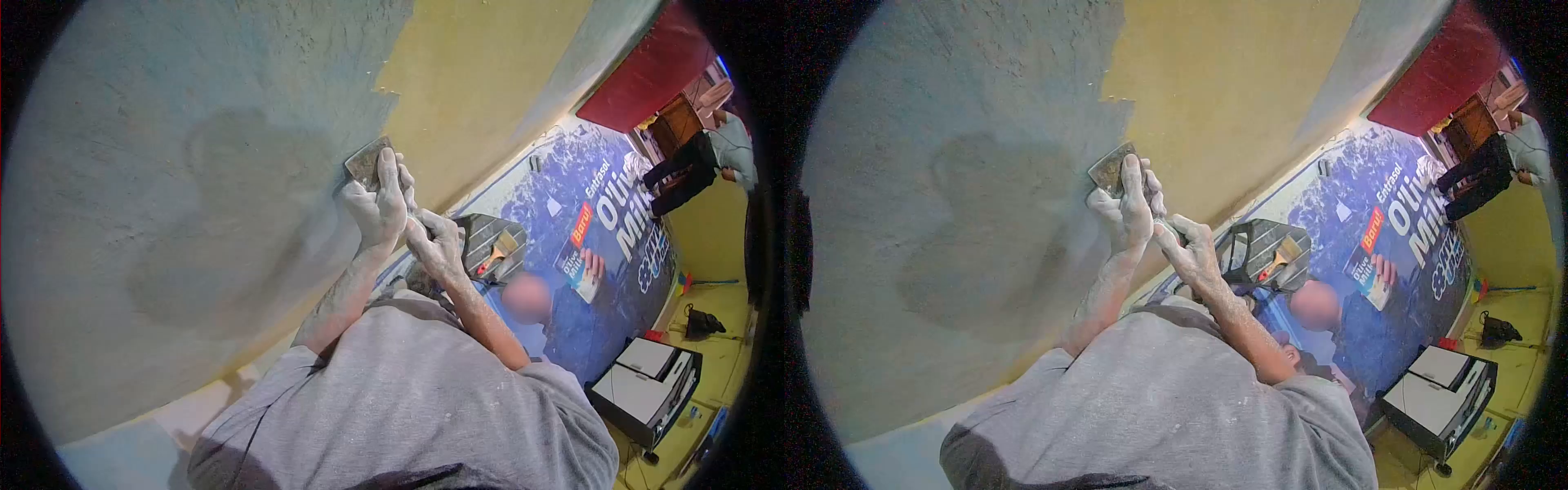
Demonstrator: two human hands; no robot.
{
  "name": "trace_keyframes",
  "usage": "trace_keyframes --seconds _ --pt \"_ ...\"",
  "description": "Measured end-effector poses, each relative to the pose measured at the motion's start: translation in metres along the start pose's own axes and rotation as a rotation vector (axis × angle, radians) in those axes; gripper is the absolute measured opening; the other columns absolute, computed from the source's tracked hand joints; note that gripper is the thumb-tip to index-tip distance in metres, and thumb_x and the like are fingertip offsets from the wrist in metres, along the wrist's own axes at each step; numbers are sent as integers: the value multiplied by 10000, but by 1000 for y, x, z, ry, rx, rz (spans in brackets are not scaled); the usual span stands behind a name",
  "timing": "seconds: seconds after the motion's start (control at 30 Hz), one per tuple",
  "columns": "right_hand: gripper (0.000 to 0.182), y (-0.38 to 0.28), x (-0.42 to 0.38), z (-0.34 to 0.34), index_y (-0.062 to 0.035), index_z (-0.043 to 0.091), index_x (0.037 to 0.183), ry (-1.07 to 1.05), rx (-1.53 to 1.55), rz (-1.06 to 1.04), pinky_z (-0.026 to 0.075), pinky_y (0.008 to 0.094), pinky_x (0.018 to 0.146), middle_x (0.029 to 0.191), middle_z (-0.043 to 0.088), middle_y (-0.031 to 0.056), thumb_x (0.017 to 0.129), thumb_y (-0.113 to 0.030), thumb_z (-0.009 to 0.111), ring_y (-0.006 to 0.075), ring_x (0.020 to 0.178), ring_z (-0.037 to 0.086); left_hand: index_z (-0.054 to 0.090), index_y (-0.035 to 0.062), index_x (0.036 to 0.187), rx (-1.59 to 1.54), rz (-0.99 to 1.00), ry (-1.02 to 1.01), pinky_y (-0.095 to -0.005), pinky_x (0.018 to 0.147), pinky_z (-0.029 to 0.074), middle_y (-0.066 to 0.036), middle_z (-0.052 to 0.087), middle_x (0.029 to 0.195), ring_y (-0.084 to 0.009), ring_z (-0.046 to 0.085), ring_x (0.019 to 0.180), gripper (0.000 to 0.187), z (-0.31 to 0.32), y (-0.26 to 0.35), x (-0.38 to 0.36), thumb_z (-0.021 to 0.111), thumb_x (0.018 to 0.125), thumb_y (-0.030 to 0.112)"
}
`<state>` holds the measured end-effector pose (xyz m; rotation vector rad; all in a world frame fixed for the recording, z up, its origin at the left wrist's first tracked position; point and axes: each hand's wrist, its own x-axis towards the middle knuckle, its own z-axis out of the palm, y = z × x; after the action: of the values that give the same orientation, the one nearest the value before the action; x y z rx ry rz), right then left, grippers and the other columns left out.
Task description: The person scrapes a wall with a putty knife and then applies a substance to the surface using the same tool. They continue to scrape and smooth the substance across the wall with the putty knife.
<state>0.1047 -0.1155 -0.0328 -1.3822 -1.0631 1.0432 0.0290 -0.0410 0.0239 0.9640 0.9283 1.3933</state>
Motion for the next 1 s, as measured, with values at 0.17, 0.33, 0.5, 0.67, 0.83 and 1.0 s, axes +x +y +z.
trace_keyframes --seconds 0.17,0.33,0.5,0.67,0.83,1.0 --pt "369 25 -3 4 34 504 721 29 -69 -97 350 313 520 574 376 41 894 -263 640 104 589 373 551 7 847 27 62 -21 -236 368 344 -32 547 615 -95 474 425 254 -13 -26 8 528 993 214" --pt "397 10 0 -5 34 482 708 2 -116 -90 352 317 529 590 381 48 904 -281 623 116 602 382 552 -4 864 25 35 -8 -248 361 348 -34 537 596 -101 466 406 244 -4 -11 -3 517 993 200" --pt "377 11 1 -5 25 489 712 19 -127 -143 350 329 520 590 367 62 894 -272 632 124 588 373 543 -8 859 -4 12 -1 -244 380 367 -22 532 595 -88 476 427 200 2 2 -2 527 988 144" --pt "387 32 -5 -2 31 489 708 12 -170 -155 346 327 517 586 371 60 885 -269 659 118 592 370 554 -8 849 28 16 -9 -249 367 359 -38 548 615 -104 480 419 273 -16 -27 -6 537 985 229" --pt "408 -12 -3 -10 29 480 696 15 -195 -65 347 328 516 583 366 71 900 -281 649 127 584 366 557 -17 847 -39 2 38 -252 360 360 -46 552 614 -108 486 417 247 6 4 -6 546 980 191" --pt "397 3 -10 -7 25 485 683 49 -231 -162 348 334 512 570 360 83 890 -266 658 145 568 363 552 -6 852 -8 -10 13 -258 352 358 -52 547 607 -120 480 404 280 -1 0 -4 549 981 242"
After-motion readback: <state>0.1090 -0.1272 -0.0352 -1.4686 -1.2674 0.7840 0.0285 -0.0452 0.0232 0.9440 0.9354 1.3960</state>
